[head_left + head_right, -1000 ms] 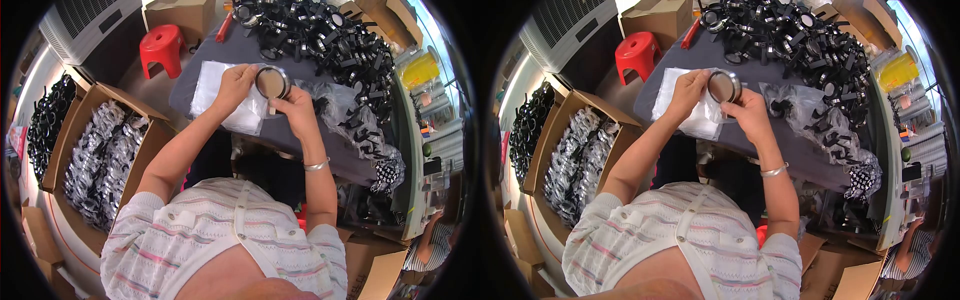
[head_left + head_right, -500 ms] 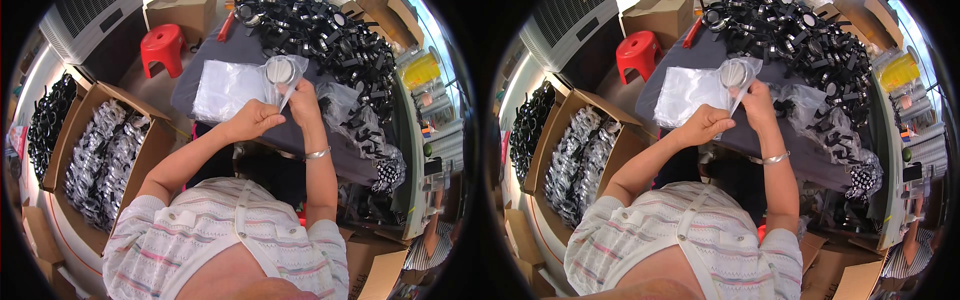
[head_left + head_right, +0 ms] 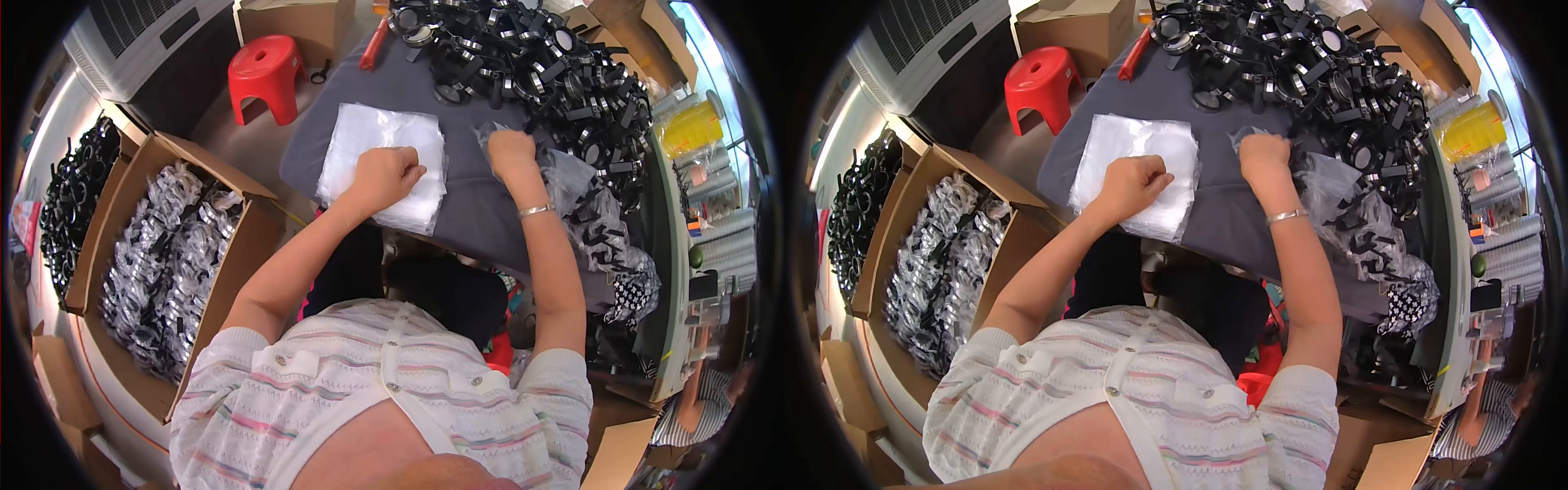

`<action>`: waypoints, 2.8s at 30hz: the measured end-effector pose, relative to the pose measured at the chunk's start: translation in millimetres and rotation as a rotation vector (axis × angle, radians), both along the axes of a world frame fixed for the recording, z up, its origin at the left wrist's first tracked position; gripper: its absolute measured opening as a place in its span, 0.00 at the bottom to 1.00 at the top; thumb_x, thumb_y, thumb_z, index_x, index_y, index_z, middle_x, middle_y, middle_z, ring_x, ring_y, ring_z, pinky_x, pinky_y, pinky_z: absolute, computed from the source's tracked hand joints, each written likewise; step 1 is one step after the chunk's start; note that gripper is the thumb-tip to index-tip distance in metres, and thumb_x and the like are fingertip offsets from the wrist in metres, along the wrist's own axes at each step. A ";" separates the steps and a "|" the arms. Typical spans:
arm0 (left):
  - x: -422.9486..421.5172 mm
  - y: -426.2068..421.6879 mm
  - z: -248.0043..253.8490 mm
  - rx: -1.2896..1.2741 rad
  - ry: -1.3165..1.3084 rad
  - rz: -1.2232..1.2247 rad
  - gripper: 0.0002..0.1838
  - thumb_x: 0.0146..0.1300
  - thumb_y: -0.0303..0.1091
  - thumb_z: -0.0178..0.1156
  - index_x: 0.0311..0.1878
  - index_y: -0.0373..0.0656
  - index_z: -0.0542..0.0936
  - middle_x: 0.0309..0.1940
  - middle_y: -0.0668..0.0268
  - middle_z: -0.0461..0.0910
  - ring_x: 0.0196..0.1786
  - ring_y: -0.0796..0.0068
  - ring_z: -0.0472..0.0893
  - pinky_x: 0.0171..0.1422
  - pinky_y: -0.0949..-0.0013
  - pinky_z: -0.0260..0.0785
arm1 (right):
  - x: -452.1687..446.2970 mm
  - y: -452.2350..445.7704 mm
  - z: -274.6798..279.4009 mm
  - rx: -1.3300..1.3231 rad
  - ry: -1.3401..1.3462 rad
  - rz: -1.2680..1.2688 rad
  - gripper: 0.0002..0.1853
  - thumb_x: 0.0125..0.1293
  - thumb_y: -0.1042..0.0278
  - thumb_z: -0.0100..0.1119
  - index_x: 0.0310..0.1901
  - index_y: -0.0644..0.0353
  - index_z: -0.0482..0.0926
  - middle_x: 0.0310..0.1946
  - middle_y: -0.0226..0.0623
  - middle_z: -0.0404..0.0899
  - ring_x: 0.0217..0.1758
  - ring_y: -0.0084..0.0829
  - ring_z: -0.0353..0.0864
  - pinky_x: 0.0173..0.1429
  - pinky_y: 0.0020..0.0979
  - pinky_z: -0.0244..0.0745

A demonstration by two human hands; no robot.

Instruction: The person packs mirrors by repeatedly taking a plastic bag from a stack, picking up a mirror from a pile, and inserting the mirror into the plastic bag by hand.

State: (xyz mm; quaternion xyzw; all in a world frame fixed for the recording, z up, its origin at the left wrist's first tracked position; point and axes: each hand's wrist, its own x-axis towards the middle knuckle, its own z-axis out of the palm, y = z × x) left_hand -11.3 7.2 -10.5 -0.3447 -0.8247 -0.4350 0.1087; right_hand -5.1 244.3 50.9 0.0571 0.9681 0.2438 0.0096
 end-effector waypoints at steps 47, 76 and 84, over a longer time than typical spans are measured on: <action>55.2 -10.4 108.7 0.109 -0.084 -0.395 0.07 0.58 0.31 0.61 0.31 0.36 0.81 0.22 0.61 0.78 0.24 0.75 0.77 0.29 0.70 0.66 | 129.8 -21.7 -21.4 -0.257 0.285 0.451 0.13 0.55 0.75 0.55 0.44 0.66 0.76 0.54 0.52 0.74 0.59 0.46 0.71 0.70 0.50 0.56; -27.6 15.4 11.3 -0.088 -0.420 -0.034 0.10 0.53 0.33 0.65 0.22 0.37 0.79 0.15 0.68 0.74 0.22 0.80 0.73 0.29 0.72 0.67 | 101.0 -5.1 -1.0 -1.087 0.078 0.189 0.09 0.55 0.70 0.64 0.35 0.65 0.78 0.29 0.39 0.79 0.32 0.34 0.78 0.40 0.33 0.72; -32.2 9.2 4.3 0.160 -0.669 -0.209 0.09 0.57 0.28 0.63 0.23 0.37 0.78 0.20 0.70 0.75 0.25 0.82 0.75 0.31 0.78 0.68 | 61.9 -49.8 -4.0 -1.869 0.064 0.027 0.09 0.59 0.70 0.62 0.38 0.66 0.79 0.29 0.29 0.79 0.30 0.18 0.74 0.34 0.24 0.70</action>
